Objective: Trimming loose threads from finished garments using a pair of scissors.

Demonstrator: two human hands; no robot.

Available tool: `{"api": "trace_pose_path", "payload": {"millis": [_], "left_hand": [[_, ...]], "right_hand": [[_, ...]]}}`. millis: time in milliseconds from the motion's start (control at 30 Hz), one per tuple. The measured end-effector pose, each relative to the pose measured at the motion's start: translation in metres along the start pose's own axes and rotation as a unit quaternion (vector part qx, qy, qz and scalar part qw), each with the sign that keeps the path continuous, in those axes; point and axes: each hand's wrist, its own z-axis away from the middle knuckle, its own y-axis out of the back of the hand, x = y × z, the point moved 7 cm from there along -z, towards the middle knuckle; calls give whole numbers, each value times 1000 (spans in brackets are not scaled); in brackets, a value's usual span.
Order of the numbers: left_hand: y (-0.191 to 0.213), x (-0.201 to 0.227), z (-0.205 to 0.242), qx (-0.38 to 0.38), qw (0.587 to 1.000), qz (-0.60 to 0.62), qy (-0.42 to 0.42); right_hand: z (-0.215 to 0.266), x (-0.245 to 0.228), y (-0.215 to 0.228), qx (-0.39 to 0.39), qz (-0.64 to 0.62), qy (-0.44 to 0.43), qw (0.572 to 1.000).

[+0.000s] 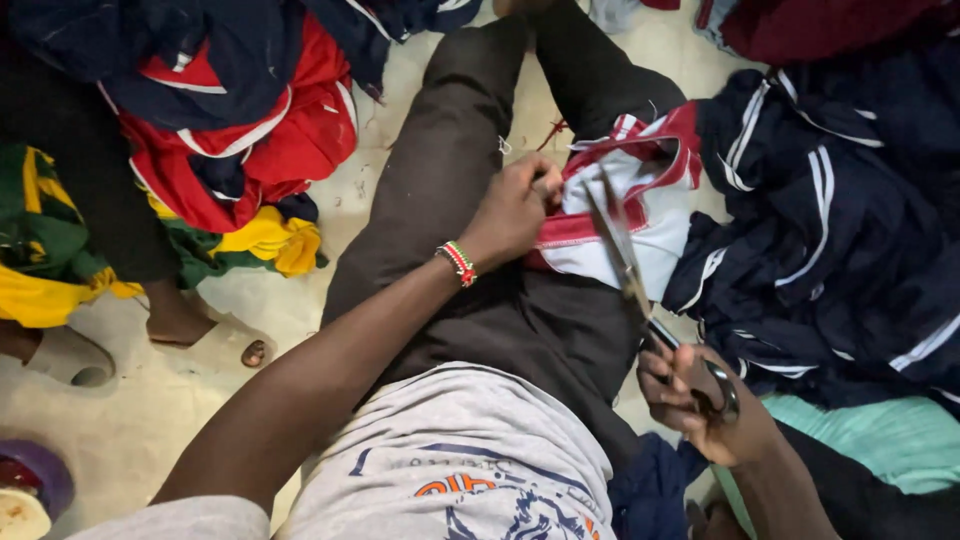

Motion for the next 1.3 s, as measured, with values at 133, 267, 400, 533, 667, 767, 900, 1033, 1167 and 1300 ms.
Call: {"api": "trace_pose_path", "payload": {"millis": [133,267,400,533,667,767,900,1033,1167,1300], "left_hand": [[8,14,8,47,996,-40,-67],[11,29,15,91,986,-53,-131],[15,46,24,120,975,-95,-163],[10,51,25,91,974,-103,-182],[17,32,16,136,965,-157,-161],[11,14,5,122,953,-255,-106],[5,62,13,153,904,-359,-172],[-39,110,40,34,898,-261,-354],[-81,85,27,-49,911,-294,-285],[-77,75,16,-6,919,-323,-224]], "right_hand": [[12,19,6,-22,-101,-27,994],[9,24,1,-7,-60,-53,997],[2,26,-9,-48,-112,-115,986],[-12,25,-13,-53,-170,-126,976],[-14,12,-21,88,119,-21,989],[1,0,-10,146,244,51,957],[21,-4,-5,155,259,130,944],[26,20,36,146,129,126,973],[25,25,41,151,133,127,971],[24,37,46,161,120,107,974]]}}
